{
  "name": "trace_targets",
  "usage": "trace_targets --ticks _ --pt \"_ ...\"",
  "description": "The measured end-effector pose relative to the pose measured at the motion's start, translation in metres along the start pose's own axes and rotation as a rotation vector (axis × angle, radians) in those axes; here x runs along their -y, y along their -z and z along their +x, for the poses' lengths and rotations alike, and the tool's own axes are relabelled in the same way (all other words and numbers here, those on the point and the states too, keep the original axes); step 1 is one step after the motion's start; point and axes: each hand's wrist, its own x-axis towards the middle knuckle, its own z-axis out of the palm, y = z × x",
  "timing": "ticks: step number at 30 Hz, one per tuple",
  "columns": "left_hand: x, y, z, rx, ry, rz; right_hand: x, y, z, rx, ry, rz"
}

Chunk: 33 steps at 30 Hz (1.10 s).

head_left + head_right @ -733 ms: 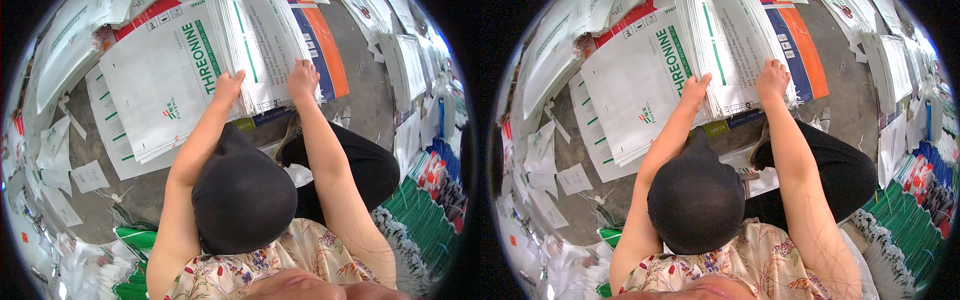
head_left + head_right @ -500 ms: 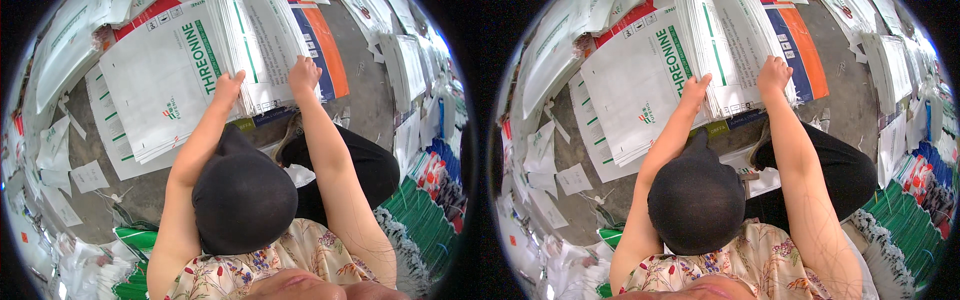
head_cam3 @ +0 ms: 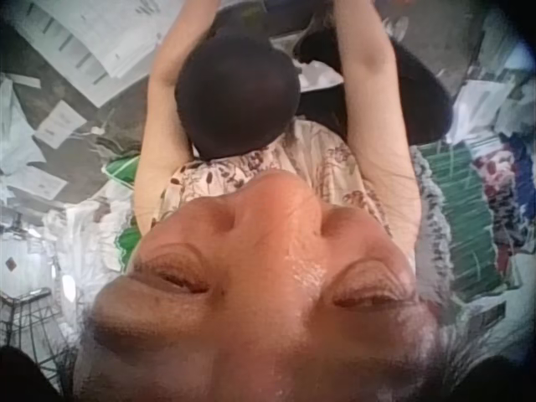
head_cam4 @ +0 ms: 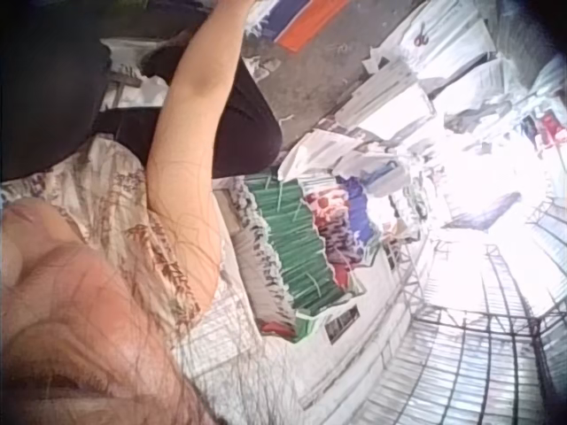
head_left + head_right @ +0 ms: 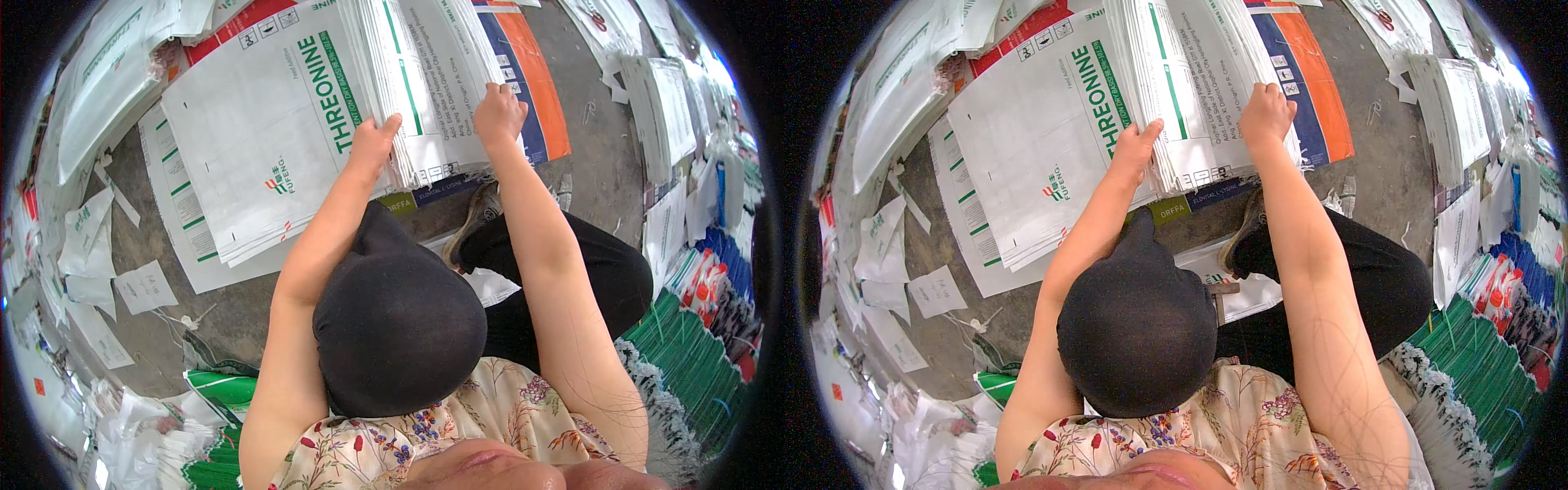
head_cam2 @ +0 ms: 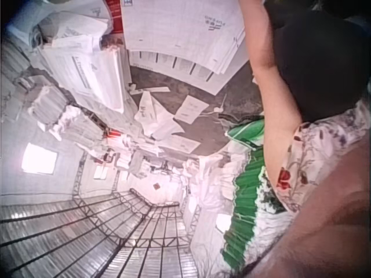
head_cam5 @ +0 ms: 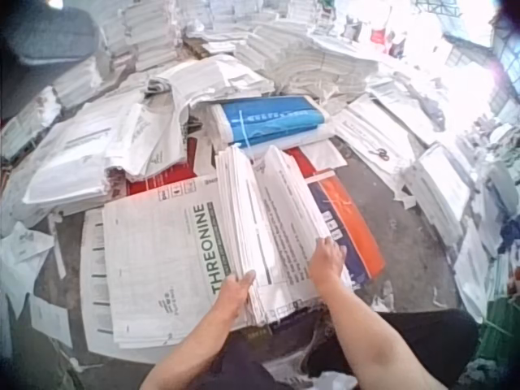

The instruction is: The person counts and aligns printed plastic bags into a stack, threads a string through the corner of the bags to tie them, and cuts the string with scissors.

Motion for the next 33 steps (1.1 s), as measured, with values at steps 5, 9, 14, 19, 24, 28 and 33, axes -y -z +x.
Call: trace_targets --ticks 5,9,14,19,24,28,33 --pt "0.002 0.0 0.001 0.008 0.004 -0.008 0.002 0.0 0.0 0.008 0.14 -0.078" --pt "0.004 0.0 0.002 0.008 -0.007 -0.027 0.003 -0.002 0.004 -0.024 0.07 -0.025" --pt "0.005 0.001 0.003 -0.005 0.0 -0.004 0.006 0.0 0.014 0.044 -0.02 0.066" --pt "0.005 0.002 0.003 -0.022 -0.009 0.015 0.013 0.002 0.02 0.08 -0.063 0.121" --pt "-0.001 -0.005 0.001 -0.02 -0.001 0.047 0.007 -0.007 0.026 0.088 -0.004 0.09" --pt "0.003 0.002 0.002 -0.021 -0.014 0.034 0.024 0.001 0.022 0.466 -0.023 0.005" --pt "-0.009 -0.01 -0.003 -0.003 0.038 0.066 0.055 0.011 0.002 0.38 0.025 0.555"
